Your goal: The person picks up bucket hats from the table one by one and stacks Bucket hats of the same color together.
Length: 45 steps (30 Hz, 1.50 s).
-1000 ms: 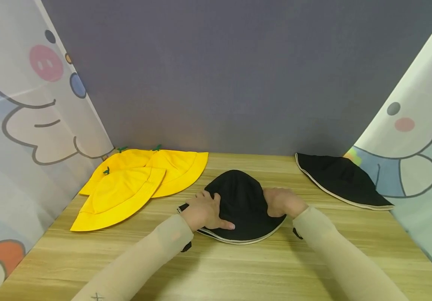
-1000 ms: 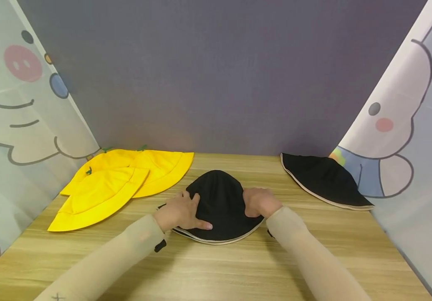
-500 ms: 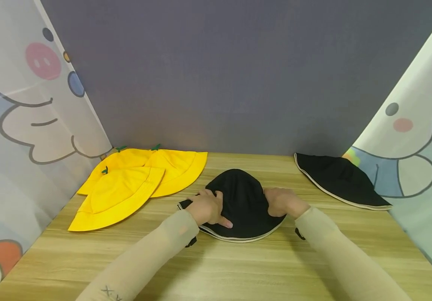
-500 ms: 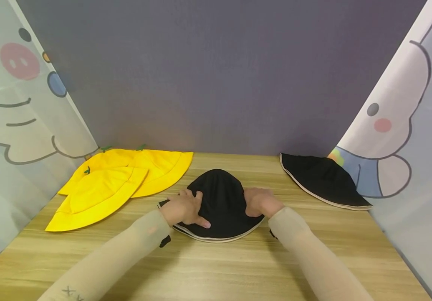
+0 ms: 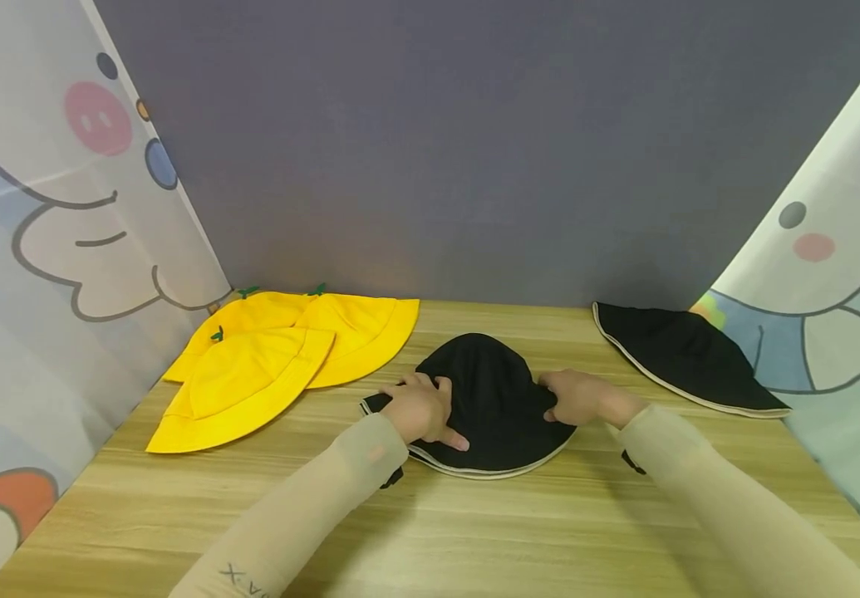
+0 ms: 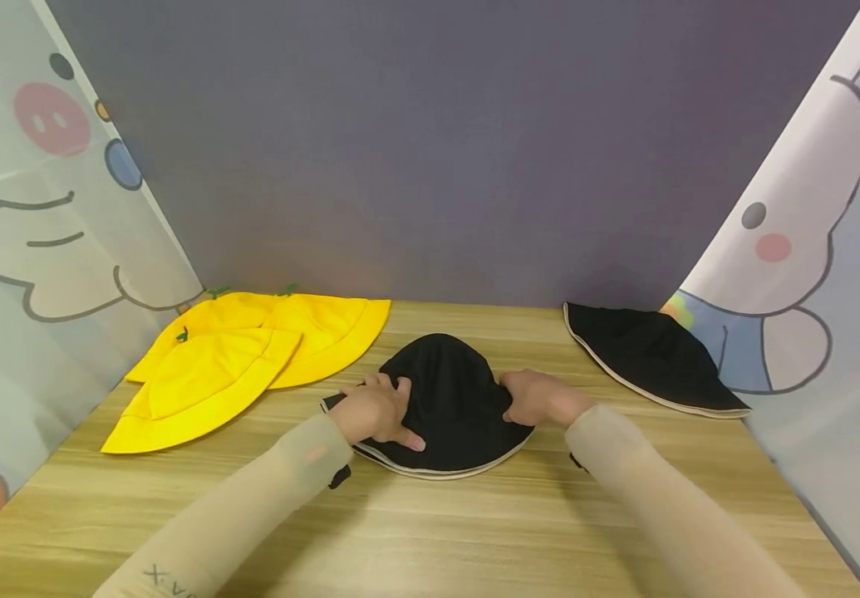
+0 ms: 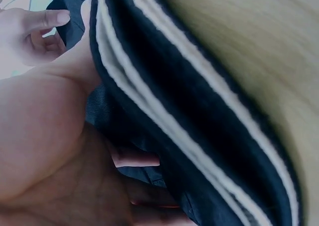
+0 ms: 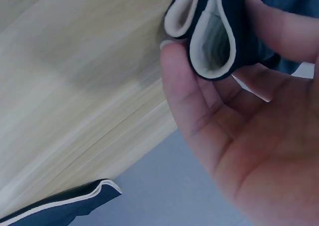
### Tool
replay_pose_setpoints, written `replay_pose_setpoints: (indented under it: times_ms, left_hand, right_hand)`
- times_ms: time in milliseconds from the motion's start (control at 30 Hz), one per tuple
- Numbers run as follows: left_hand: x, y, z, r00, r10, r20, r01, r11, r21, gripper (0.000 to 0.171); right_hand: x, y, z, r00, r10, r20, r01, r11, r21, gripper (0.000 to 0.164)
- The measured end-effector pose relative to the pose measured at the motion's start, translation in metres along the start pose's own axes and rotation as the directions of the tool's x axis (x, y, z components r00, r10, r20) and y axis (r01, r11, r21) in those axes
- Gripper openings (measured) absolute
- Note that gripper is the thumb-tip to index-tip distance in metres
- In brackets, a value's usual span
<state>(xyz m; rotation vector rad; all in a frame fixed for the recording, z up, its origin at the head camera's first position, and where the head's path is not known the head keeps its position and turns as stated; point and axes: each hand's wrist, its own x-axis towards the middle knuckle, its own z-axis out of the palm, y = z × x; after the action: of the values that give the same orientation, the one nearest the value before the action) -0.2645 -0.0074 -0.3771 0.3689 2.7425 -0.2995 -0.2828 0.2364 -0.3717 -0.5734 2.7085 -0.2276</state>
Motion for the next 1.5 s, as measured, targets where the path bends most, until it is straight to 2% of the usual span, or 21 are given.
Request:
replay_pose_setpoints:
  times_ms: [167, 333, 467, 567, 667, 867, 967, 1133, 1300, 1500]
  left_hand:
    - [0.0, 0.0, -0.003, 1.0, -0.002, 0.024, 0.003, 1.0, -0.009, 0.11]
    - [0.001, -0.001, -0.004, 0.999, -0.023, 0.044, 0.023, 1.0, -0.01, 0.111]
    - [0.002, -0.001, -0.004, 0.999, -0.027, 0.039, 0.028, 0.999, -0.02, 0.112]
    - [0.002, -0.001, -0.004, 0.999, -0.025, 0.041, 0.026, 0.999, -0.022, 0.112]
    - [0.002, -0.001, -0.005, 0.998, -0.029, 0.047, 0.029, 0.999, -0.015, 0.111]
    - [0.002, -0.002, -0.004, 0.998, -0.036, 0.05, 0.036, 0.999, 0.006, 0.109]
    - [0.002, -0.002, -0.003, 0.999, -0.036, 0.039, 0.036, 0.999, 0.004, 0.11]
    - [0.001, -0.002, -0.004, 0.999, -0.029, 0.035, 0.029, 1.0, 0.008, 0.111]
    - [0.0, -0.001, -0.005, 0.999, -0.015, 0.032, 0.015, 1.0, 0.009, 0.11]
    - [0.001, -0.001, -0.004, 0.999, -0.015, 0.035, 0.014, 1.0, 0.02, 0.11]
  right_hand:
    - [-0.007, 0.005, -0.002, 0.998, -0.05, -0.039, 0.052, 0.998, 0.037, 0.031]
    - [-0.011, 0.016, -0.005, 0.996, -0.063, -0.058, 0.068, 0.995, 0.079, 0.021]
    - [-0.017, 0.031, -0.014, 0.991, -0.074, -0.108, 0.083, 0.993, 0.085, 0.022]
    - [-0.025, 0.044, -0.024, 0.986, -0.05, -0.161, 0.061, 0.996, 0.065, 0.025]
    - [-0.032, 0.057, -0.034, 0.979, 0.014, -0.203, -0.003, 0.999, 0.052, 0.028]
    - [-0.046, 0.087, -0.046, 0.952, 0.2, -0.232, -0.194, 0.98, 0.048, 0.049]
    - [-0.052, 0.104, -0.05, 0.929, 0.291, -0.229, -0.291, 0.956, 0.033, 0.054]
    - [-0.066, 0.133, -0.054, 0.89, 0.407, -0.204, -0.409, 0.912, 0.035, 0.064]
    - [-0.081, 0.154, -0.057, 0.848, 0.504, -0.165, -0.502, 0.863, 0.057, 0.079]
    - [-0.089, 0.174, -0.052, 0.815, 0.575, -0.077, -0.574, 0.818, 0.028, 0.086]
